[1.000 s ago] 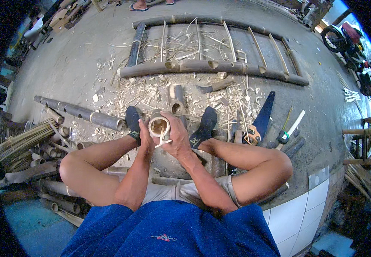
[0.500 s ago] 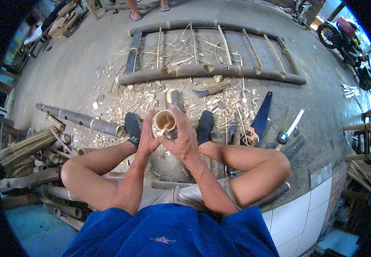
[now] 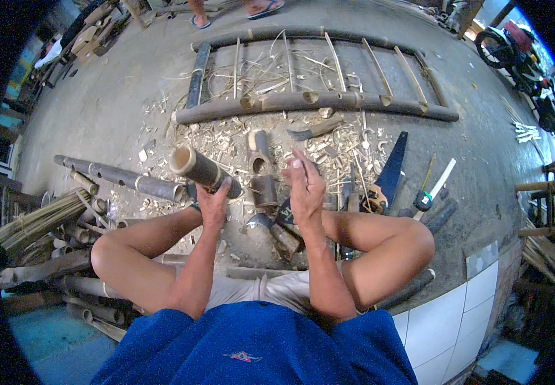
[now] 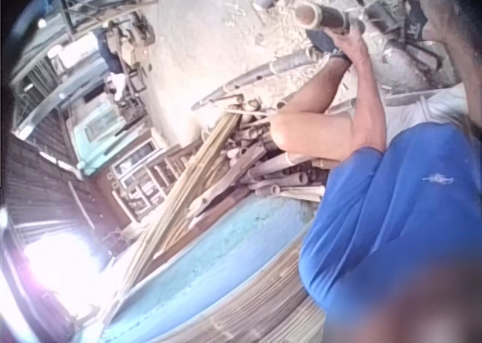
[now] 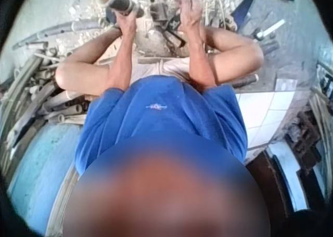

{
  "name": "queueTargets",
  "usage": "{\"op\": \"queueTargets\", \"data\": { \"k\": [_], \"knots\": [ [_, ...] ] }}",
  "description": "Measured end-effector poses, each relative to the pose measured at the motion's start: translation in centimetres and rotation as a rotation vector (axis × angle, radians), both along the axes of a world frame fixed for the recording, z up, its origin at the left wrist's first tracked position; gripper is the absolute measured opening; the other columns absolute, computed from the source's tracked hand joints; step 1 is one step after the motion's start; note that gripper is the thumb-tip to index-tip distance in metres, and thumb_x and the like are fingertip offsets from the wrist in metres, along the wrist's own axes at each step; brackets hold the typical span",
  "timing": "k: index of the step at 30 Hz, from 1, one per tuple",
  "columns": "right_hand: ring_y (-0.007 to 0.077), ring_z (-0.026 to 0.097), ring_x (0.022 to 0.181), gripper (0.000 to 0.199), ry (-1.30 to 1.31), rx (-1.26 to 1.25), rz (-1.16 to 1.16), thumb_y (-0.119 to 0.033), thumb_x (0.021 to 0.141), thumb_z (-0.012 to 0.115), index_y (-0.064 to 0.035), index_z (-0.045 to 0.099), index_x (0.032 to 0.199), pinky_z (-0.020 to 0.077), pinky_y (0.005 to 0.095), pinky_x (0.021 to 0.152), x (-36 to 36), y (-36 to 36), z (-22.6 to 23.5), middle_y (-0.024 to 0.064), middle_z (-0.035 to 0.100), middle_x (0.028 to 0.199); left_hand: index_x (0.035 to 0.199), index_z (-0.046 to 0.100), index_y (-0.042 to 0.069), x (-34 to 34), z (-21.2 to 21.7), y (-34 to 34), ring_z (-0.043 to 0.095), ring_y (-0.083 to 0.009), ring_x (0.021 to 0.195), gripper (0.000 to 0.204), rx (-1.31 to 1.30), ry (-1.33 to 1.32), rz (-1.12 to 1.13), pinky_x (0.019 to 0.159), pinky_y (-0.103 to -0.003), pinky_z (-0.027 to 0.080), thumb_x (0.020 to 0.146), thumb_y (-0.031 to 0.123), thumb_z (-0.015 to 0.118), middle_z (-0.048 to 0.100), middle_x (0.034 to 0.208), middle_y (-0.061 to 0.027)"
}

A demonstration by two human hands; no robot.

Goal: The person sits on the floor and uses a wooden mallet to strike a bamboo piece held between their feet, then uses a chisel to carve the interior. They repeat this process with another bamboo piece.

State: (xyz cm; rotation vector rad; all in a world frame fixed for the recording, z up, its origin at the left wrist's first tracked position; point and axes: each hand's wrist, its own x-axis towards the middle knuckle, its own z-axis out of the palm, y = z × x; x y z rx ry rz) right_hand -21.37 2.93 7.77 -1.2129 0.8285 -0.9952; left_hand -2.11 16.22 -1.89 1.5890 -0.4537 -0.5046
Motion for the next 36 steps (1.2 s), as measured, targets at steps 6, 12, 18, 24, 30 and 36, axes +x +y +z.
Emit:
{"op": "queueTargets", "data": {
  "k": [6,12,18,24,30,36],
  "knots": [
    [0.0243,0.071,0.096,0.059,0.589,-0.071,0.309,-0.034,0.098,0.066,-0.0033,0.053,0.147,0.0560,0.0343,0.084,1.2,2.8,-5.1,0.0191,0.071,0.113,0.119,0.060,0.000,1.5,0.8,-0.4,0.066,-0.0179,0.098,0.046,0.006,0.033,0.012,0.092,-0.034,0.052,0.081,0.016,0.080,0.069,0.106,-0.0073],
    [0.0312,0.072,0.092,0.064,0.555,-0.153,0.283,-0.035,0.086,0.079,-0.0012,0.059,0.137,0.0558,0.0389,0.083,3.4,6.0,-5.8,0.0220,0.072,0.109,0.123,0.061,0.003,1.4,4.0,-1.7,0.068,-0.0218,0.093,0.049,-0.082,0.546,-0.059,0.086,-0.037,0.055,0.094,0.042,0.070,0.070,0.107,-0.0094],
    [0.0373,0.070,0.085,0.048,0.670,-0.575,0.096,-0.030,0.083,0.079,-0.0064,0.065,0.122,0.0562,0.0449,0.076,3.2,6.3,-2.2,0.0209,0.069,0.107,0.143,0.049,0.009,-2.2,1.5,-1.0,0.067,-0.0280,0.109,0.087,0.087,0.857,-0.164,0.092,-0.050,0.052,0.095,0.080,0.035,0.067,0.123,-0.0129],
    [0.0422,0.068,0.092,0.045,0.850,-0.559,0.177,-0.032,0.083,0.077,-0.0138,0.066,0.122,0.0553,0.0490,0.077,2.2,6.4,-0.3,0.0209,0.066,0.107,0.150,0.038,0.008,-3.3,-3.0,-0.6,0.063,-0.0382,0.114,0.100,0.087,1.204,0.184,0.097,-0.058,0.050,0.091,0.087,0.027,0.061,0.131,-0.0199],
    [0.0218,0.066,0.081,0.035,0.520,-0.289,0.151,-0.025,0.088,0.073,-0.0041,0.068,0.116,0.0548,0.0410,0.077,-1.1,5.8,-0.4,0.0108,0.066,0.091,0.131,0.058,0.009,1.7,-5.1,-0.7,0.064,-0.0296,0.116,0.065,-0.292,1.136,0.238,0.104,-0.047,0.050,0.099,0.064,0.046,0.066,0.125,-0.0130],
    [0.0116,0.055,0.055,0.033,0.231,0.231,0.105,-0.035,0.095,0.058,-0.0078,0.069,0.110,0.0389,0.0242,0.037,-3.0,3.5,-1.8,0.0045,0.062,0.082,0.112,0.059,0.007,8.4,-3.1,0.6,0.066,-0.0236,0.081,0.032,-0.526,1.003,0.415,0.076,-0.043,0.058,0.101,0.038,0.056,0.063,0.081,-0.0063]
  ]
}}
